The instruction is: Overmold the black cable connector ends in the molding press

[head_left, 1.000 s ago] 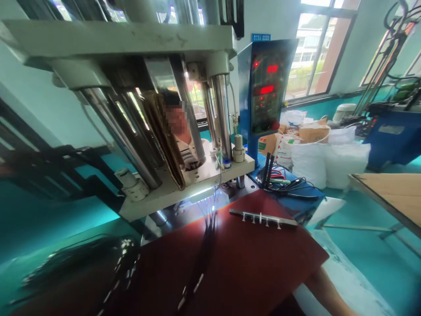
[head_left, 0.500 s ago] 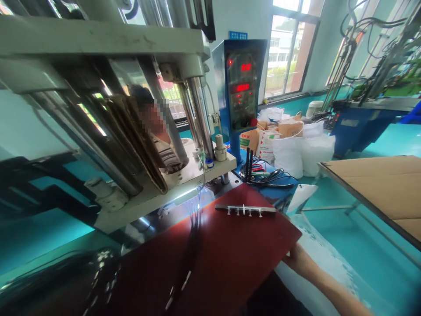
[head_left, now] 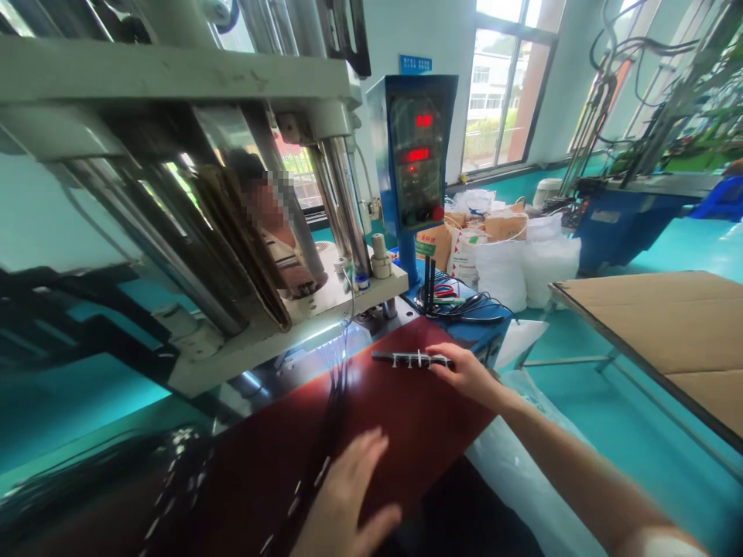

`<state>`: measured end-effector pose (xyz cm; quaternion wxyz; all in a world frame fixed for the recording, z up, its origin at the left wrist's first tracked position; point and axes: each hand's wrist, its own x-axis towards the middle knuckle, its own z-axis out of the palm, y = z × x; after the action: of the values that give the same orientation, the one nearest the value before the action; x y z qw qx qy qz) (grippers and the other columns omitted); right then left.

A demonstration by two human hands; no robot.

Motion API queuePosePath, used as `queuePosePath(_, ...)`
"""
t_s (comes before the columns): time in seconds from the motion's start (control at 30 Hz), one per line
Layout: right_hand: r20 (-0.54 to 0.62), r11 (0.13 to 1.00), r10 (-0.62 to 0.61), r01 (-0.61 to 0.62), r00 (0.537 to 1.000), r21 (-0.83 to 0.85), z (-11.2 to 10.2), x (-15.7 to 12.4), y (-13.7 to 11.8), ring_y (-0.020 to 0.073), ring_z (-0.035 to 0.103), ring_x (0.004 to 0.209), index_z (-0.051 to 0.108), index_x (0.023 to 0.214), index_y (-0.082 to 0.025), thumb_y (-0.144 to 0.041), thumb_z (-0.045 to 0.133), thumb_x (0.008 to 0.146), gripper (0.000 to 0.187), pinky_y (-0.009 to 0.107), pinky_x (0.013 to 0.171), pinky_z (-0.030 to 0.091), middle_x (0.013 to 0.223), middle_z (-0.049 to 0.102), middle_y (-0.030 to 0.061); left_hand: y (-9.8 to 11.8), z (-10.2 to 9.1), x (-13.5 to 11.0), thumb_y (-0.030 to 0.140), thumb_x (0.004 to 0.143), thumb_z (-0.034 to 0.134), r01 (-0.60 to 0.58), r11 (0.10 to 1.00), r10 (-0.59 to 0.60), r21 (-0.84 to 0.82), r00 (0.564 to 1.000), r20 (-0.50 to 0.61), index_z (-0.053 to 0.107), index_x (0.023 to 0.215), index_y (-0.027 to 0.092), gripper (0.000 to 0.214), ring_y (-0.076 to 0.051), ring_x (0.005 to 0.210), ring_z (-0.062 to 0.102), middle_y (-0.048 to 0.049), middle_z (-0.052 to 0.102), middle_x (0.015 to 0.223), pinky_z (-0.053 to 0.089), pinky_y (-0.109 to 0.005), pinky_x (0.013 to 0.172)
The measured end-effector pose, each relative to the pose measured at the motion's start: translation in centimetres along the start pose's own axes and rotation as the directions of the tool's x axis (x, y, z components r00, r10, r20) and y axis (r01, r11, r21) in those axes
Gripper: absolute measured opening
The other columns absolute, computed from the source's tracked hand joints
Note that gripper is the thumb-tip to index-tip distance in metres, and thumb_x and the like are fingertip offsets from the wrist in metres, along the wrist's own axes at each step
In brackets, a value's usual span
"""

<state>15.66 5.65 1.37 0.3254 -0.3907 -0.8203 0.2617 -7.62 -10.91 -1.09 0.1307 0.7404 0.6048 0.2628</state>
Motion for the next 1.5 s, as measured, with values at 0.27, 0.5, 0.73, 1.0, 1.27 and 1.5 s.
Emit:
queuePosePath(0.27,-0.045,0.944,-0.077,0.059,0.996,-0.324,4.4,2.7,2.0,0.0190,0.059,0.081,0.062,0.074,-0.016,-0.018,0.057,0.083,0.011,0.030,0.076,0.041,0.085,0.066,0.0066,-2.9,5.7,11.5,0.054,0.072,0.056,0.069,0.935,-0.047,0.349,0.996,-0.069,0.023,0.140,0.008,0.089,-0.028,0.135,0.022,-0.0171,0.027,0.145,0.028,-0.045,0.105)
queuePosePath(0.5,-0.100,0.962,-0.118,0.088,0.988,-0.259,4.6,2.5,1.1,0.0134,0.059,0.071,0.059,0.073,-0.017,-0.016,0.052,0.087,0.016,0.030,0.084,0.038,0.075,0.066,0.0004,-3.3,6.0,11.1,0.062,0.073,0.048,0.063,0.896,-0.028,0.440,0.996,-0.085,0.029,0.138,0.007,0.087,-0.027,0.133,0.026,-0.0153,0.027,0.146,0.029,-0.043,0.104)
queuePosePath(0.73,-0.470,0.974,-0.225,0.205,0.854,-0.096,-0.6,2.9,-3.5,0.0166,0.059,0.079,0.060,0.077,-0.020,-0.027,0.046,0.090,0.020,0.031,0.079,0.045,0.080,0.066,0.0035,-2.4,5.5,11.1,0.063,0.078,0.040,0.061,0.882,-0.047,0.468,0.998,-0.041,0.027,0.140,0.011,0.083,-0.026,0.133,0.026,-0.0110,0.027,0.146,0.029,-0.044,0.104)
queuePosePath(1.0,-0.556,0.728,-0.275,-0.207,0.784,-0.653,-9.0,-6.2,4.3,0.0205,0.062,0.076,0.063,0.088,-0.018,-0.036,0.048,0.089,0.024,0.038,0.084,0.043,0.082,0.068,0.0073,-1.9,5.1,10.9,0.060,0.081,0.037,0.067,0.883,-0.065,0.464,0.998,-0.021,0.027,0.140,0.011,0.078,-0.025,0.134,0.023,-0.0114,0.027,0.147,0.024,-0.042,0.107)
queuePosePath(1.27,-0.230,0.907,-0.099,-0.008,0.968,-0.421,-3.0,-6.4,3.6,0.0217,0.056,0.093,0.059,0.101,-0.019,-0.030,0.045,0.089,0.021,0.035,0.082,0.045,0.097,0.064,0.0082,-1.9,5.1,10.9,0.059,0.081,0.038,0.079,0.880,-0.074,0.469,0.997,-0.028,0.027,0.140,0.010,0.077,-0.025,0.135,0.023,-0.0099,0.025,0.147,0.025,-0.042,0.107)
queuePosePath(1.5,0.001,0.723,0.102,-0.073,0.995,-0.687,3.0,-0.3,0.1,0.0262,0.050,0.089,0.059,0.082,-0.017,-0.032,0.055,0.084,0.016,0.037,0.076,0.038,0.089,0.059,0.0100,-1.8,5.1,10.8,0.058,0.081,0.040,0.074,0.880,-0.058,0.468,0.997,-0.049,0.029,0.139,0.010,0.076,-0.024,0.133,0.026,-0.0096,0.029,0.146,0.027,-0.041,0.106)
